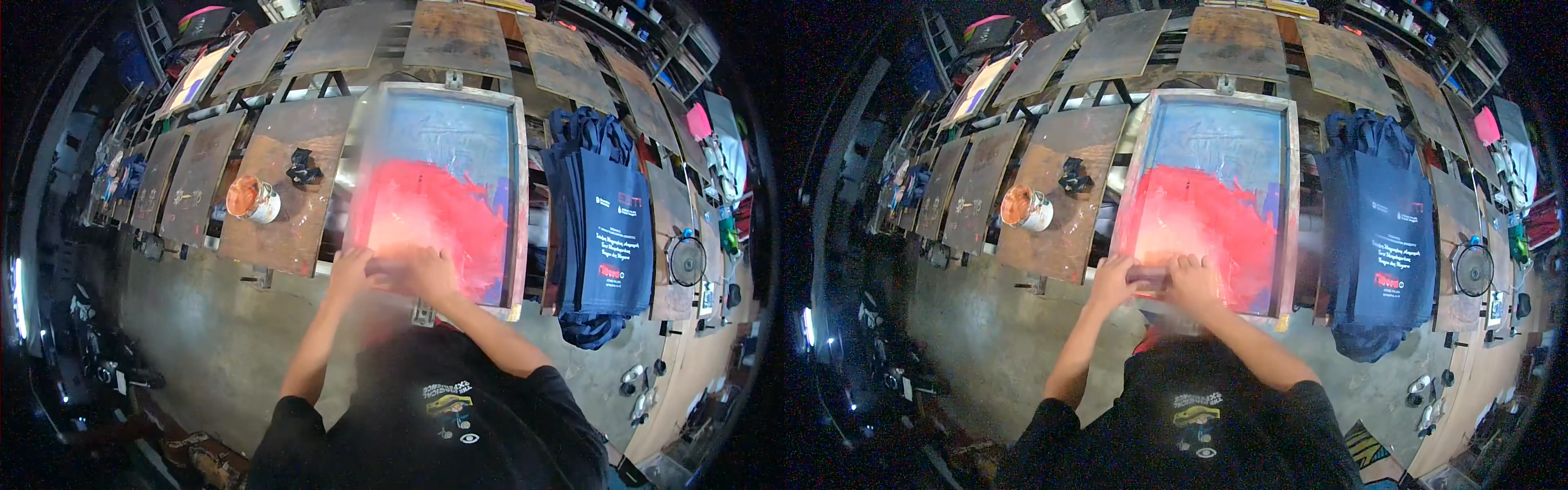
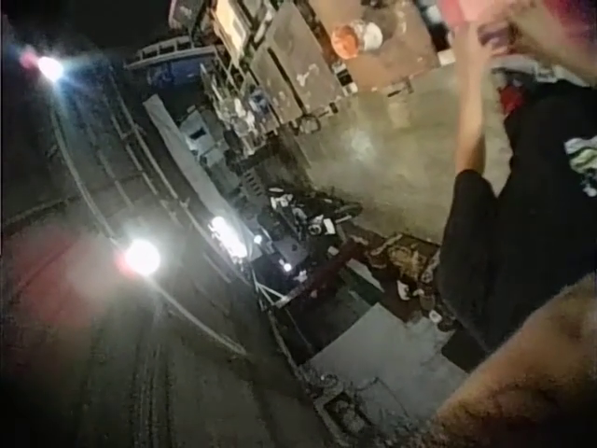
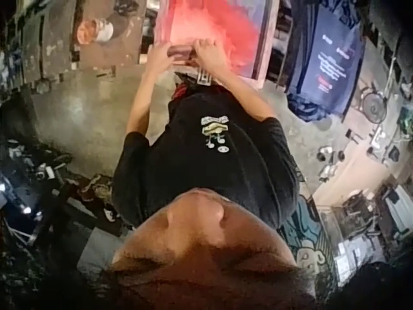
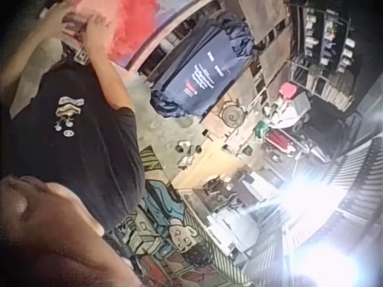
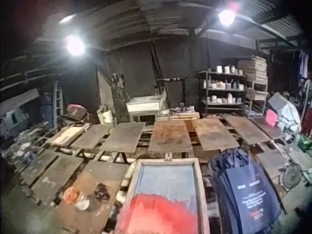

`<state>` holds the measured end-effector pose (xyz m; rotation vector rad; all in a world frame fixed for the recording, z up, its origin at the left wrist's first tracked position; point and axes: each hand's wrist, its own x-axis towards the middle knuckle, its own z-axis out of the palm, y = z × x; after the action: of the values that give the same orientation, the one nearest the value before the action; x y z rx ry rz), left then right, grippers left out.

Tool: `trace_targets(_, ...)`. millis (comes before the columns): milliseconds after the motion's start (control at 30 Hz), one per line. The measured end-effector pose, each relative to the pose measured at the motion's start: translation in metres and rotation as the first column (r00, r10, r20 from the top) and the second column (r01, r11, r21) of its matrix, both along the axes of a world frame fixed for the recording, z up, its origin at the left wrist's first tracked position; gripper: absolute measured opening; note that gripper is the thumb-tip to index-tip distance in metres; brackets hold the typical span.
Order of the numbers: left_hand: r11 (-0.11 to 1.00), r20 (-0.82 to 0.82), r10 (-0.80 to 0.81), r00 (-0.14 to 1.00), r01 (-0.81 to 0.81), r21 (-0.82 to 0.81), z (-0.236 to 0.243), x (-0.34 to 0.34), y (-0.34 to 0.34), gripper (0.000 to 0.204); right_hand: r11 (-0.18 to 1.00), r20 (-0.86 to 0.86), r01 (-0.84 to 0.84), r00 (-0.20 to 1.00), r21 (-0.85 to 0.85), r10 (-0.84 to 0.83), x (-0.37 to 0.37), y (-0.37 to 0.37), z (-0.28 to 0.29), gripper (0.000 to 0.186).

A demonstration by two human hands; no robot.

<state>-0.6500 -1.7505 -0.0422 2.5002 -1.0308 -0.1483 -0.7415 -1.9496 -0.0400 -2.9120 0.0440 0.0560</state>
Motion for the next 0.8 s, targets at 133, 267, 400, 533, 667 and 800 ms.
trace_targets(133,0.996,0.039,0.067,0.997,-0.064,-0.061,-0.007,-0.002,-0.001,0.044,0.999,0.173,-0.028,0.984,-0.037,0.034,0.002,0.0,-0.018,0.055)
trace_targets(267,0.996,0.067,0.038,0.997,-0.033,-0.083,-0.014,0.037,-0.009,0.046,1.0,0.082,-0.003,0.997,-0.006,0.004,0.029,-0.006,-0.016,0.051)
trace_targets(400,0.998,0.114,-0.023,0.993,0.029,-0.056,-0.02,0.085,-0.022,0.045,0.996,0.211,0.078,0.975,-0.029,-0.07,0.062,-0.01,-0.03,0.051)
trace_targets(533,0.999,0.123,-0.054,0.991,0.054,0.005,-0.006,0.103,-0.034,0.045,0.985,0.311,0.137,0.945,-0.101,-0.099,0.087,-0.013,-0.024,0.043)
trace_targets(667,0.998,0.163,-0.003,0.987,0.013,-0.062,-0.009,0.1,-0.024,0.045,0.98,0.314,0.093,0.949,-0.174,-0.034,0.096,-0.012,-0.015,0.046)
trace_targets(800,0.992,0.093,-0.052,0.994,0.062,-0.109,0.004,0.088,-0.026,0.047,0.969,0.299,0.126,0.952,-0.211,-0.058,0.076,-0.017,-0.012,0.051)
